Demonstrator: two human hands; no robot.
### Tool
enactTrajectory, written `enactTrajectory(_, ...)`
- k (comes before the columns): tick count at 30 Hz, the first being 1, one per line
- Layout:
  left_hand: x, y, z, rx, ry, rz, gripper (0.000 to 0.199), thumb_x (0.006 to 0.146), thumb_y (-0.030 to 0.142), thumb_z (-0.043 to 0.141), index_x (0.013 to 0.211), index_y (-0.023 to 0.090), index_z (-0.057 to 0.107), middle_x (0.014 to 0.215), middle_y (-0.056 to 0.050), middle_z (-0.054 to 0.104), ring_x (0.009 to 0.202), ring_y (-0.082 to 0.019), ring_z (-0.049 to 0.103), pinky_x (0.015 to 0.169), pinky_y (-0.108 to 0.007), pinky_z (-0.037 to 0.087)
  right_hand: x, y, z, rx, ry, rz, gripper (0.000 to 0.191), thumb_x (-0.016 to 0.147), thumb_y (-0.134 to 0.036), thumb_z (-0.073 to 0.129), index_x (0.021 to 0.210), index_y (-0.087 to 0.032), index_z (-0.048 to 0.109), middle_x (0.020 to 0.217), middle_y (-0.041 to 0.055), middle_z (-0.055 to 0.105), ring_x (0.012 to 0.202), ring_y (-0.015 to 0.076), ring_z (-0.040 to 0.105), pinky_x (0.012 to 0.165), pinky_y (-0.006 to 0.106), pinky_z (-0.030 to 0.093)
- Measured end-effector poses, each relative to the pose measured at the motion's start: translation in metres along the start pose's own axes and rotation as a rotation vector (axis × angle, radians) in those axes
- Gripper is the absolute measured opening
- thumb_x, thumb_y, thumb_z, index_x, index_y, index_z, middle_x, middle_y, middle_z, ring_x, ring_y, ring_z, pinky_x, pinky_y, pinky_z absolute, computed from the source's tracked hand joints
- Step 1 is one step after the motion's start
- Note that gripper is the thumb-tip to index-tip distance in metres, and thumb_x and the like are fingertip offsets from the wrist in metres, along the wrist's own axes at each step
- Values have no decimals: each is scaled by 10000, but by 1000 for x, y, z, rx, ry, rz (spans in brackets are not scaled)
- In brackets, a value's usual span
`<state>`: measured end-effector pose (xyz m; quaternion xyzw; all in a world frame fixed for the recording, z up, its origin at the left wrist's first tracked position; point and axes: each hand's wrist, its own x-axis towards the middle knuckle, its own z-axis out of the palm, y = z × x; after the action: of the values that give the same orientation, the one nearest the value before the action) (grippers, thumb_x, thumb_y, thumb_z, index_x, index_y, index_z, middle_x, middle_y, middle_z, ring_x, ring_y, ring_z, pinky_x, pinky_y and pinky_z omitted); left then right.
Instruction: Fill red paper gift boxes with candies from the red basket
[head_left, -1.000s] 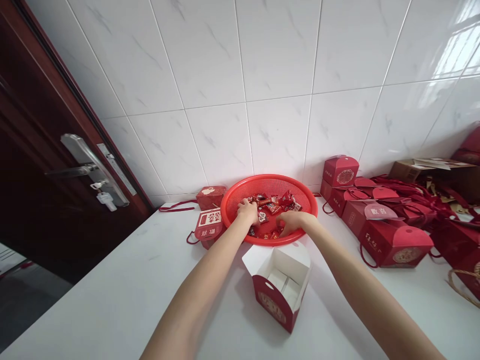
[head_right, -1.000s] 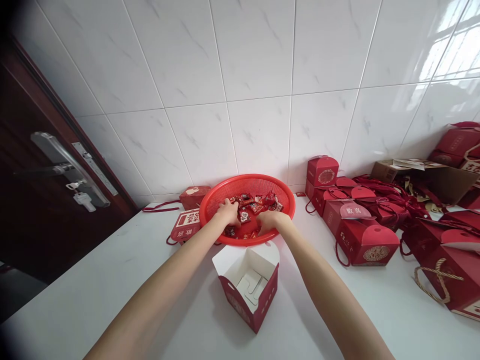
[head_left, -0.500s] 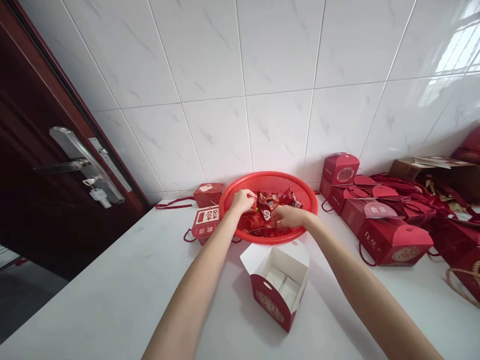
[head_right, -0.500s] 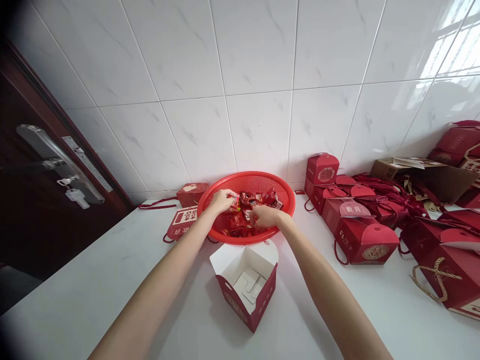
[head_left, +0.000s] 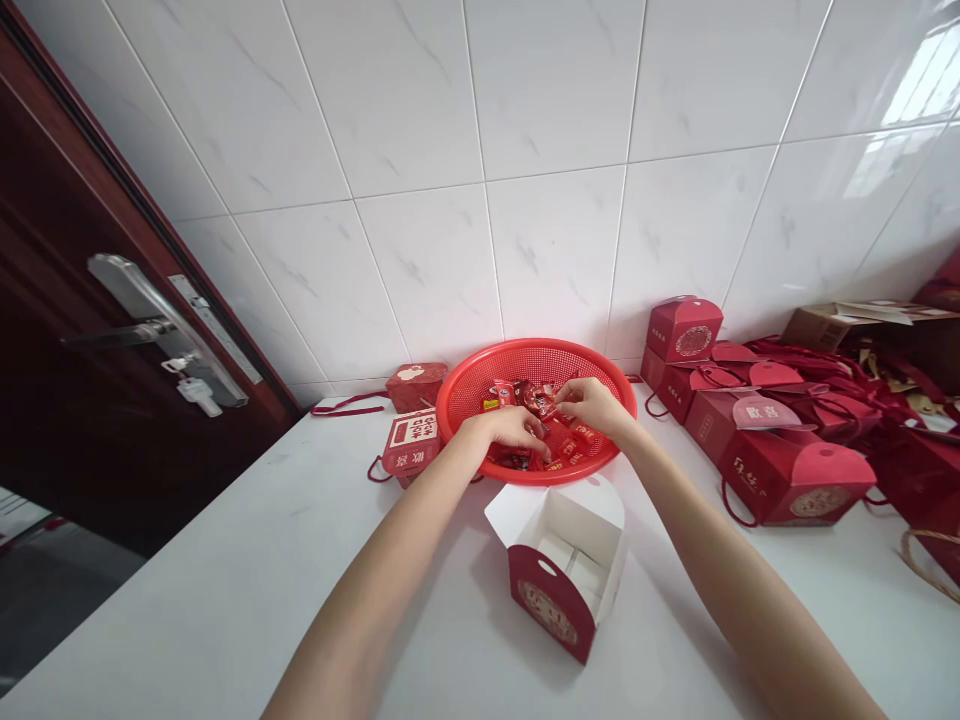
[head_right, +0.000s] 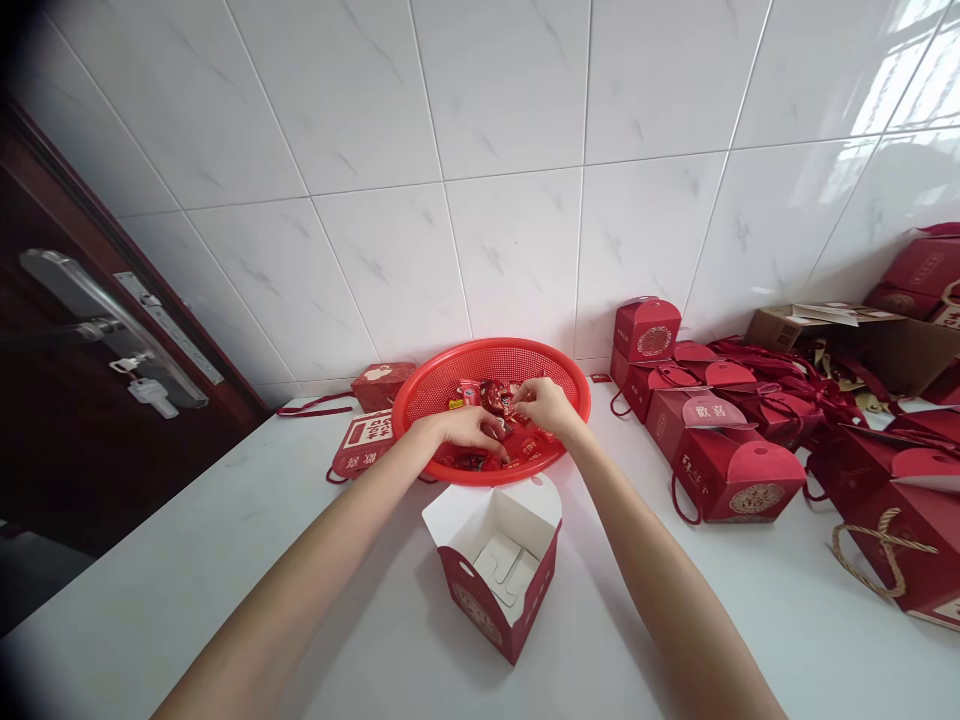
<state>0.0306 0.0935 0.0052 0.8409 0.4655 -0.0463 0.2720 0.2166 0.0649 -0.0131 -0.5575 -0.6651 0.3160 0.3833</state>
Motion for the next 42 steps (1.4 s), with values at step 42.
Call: enactTrajectory(42, 18, -20, 3, -315, 594, 238, 247, 787, 259, 757, 1012, 172, 706, 1053, -93, 760, 1031, -285, 700, 964, -401, 533, 2, -2, -6, 385, 59, -8, 141, 603, -253, 757, 698, -184, 677, 630, -7, 651, 551, 128, 559, 520, 261, 446)
